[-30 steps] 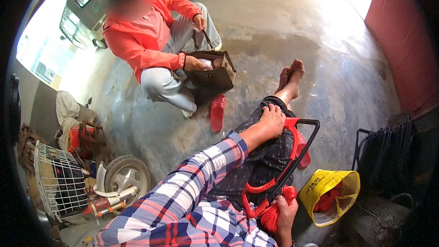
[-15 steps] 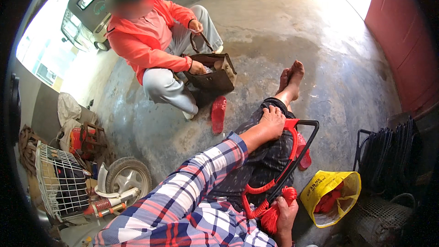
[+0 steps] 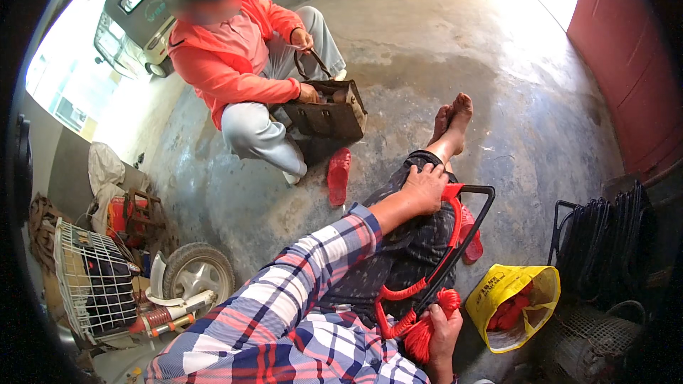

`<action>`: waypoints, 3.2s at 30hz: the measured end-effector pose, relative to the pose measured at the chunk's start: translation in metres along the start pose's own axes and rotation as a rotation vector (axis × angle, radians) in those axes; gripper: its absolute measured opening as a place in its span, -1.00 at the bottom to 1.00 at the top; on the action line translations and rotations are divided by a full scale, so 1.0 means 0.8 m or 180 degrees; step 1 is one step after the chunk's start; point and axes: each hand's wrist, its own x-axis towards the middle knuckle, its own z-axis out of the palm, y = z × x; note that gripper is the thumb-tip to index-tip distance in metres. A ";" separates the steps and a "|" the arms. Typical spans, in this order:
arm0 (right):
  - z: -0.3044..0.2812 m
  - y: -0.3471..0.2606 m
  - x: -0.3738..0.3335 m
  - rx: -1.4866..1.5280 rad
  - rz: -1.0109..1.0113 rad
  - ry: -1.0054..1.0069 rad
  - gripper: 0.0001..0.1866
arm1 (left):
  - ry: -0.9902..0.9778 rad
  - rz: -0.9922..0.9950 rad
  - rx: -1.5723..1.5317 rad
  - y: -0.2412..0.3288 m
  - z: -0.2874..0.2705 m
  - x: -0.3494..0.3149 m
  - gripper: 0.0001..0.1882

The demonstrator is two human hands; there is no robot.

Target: Wrapping and weaving red rope around a red plastic frame.

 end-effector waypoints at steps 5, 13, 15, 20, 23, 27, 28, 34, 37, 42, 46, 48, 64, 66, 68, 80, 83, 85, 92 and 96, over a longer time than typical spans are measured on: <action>-0.001 -0.001 0.000 -0.0127 0.0008 -0.0001 -0.79 | 0.2425 0.0733 -0.1879 0.037 -0.091 -0.019 -0.09; 0.000 -0.001 0.000 -0.0191 -0.0020 0.0018 -0.78 | 0.4423 0.2041 -0.1767 0.051 -0.214 -0.048 -0.18; 0.000 -0.001 0.000 -0.0102 -0.0019 0.0034 -0.79 | 0.3628 0.1475 -0.0930 0.025 -0.180 -0.034 -0.23; -0.002 0.002 0.000 -0.0241 -0.0082 -0.0001 -0.79 | -0.0360 -0.0310 -0.1161 -0.064 -0.025 -0.010 -0.31; -0.003 0.001 0.003 -0.0249 -0.0051 -0.0028 -0.79 | -0.0201 -0.0426 -0.1975 -0.107 0.021 0.015 -0.39; -0.001 0.001 0.003 -0.0120 0.0031 0.0058 -0.80 | 0.0068 -0.0467 -0.1135 -0.089 0.026 0.020 -0.57; 0.001 0.001 0.004 -0.0149 0.0025 0.0042 -0.80 | 0.0111 -0.0462 -0.0739 -0.076 0.022 0.017 -0.62; 0.004 -0.001 0.003 -0.0159 0.0038 0.0081 -0.82 | 0.0575 0.1222 0.0741 -0.022 0.010 -0.005 -0.66; 0.003 -0.002 0.004 -0.0275 0.0045 0.0007 -0.82 | 0.0457 0.1063 0.0550 -0.017 0.012 -0.009 -0.68; 0.002 -0.001 0.005 -0.0221 0.0058 0.0085 -0.83 | 0.0338 0.1077 0.0340 -0.020 0.012 -0.008 -0.70; 0.002 0.000 0.004 -0.0182 0.0035 0.0113 -0.84 | 0.0354 0.1108 0.0361 -0.019 0.012 -0.008 -0.69; 0.000 0.000 0.004 -0.0143 0.0039 0.0070 -0.83 | 0.0397 0.1095 0.0364 -0.019 0.013 -0.008 -0.69; -0.002 0.000 0.004 -0.0126 -0.0027 0.0006 -0.83 | 0.0370 0.1082 0.0479 -0.017 0.011 -0.009 -0.71; -0.003 0.001 0.005 -0.0113 0.0013 0.0026 -0.84 | 0.0318 0.1047 0.0491 -0.017 0.010 -0.010 -0.71; -0.004 0.002 0.006 -0.0108 -0.0022 -0.0036 -0.84 | 0.0382 0.1099 0.0440 -0.017 0.008 -0.010 -0.71; -0.009 0.004 0.006 -0.0140 -0.0039 -0.0093 -0.85 | 0.0404 0.1000 0.0360 -0.017 0.015 -0.010 -0.70; -0.008 0.003 0.006 -0.0157 -0.0030 -0.0157 -0.86 | 0.0377 0.1000 0.0405 -0.017 0.015 -0.009 -0.70; -0.008 0.003 0.005 -0.0150 -0.0020 -0.0151 -0.86 | 0.0350 0.1031 0.0420 -0.017 0.013 -0.010 -0.69; -0.006 0.005 0.005 -0.0142 -0.0062 -0.0014 -0.82 | 0.0379 0.1015 0.0432 -0.017 0.012 -0.011 -0.68; -0.004 0.002 0.006 -0.0136 -0.0014 0.0006 -0.82 | 0.0315 0.0995 0.0408 -0.018 0.012 -0.010 -0.69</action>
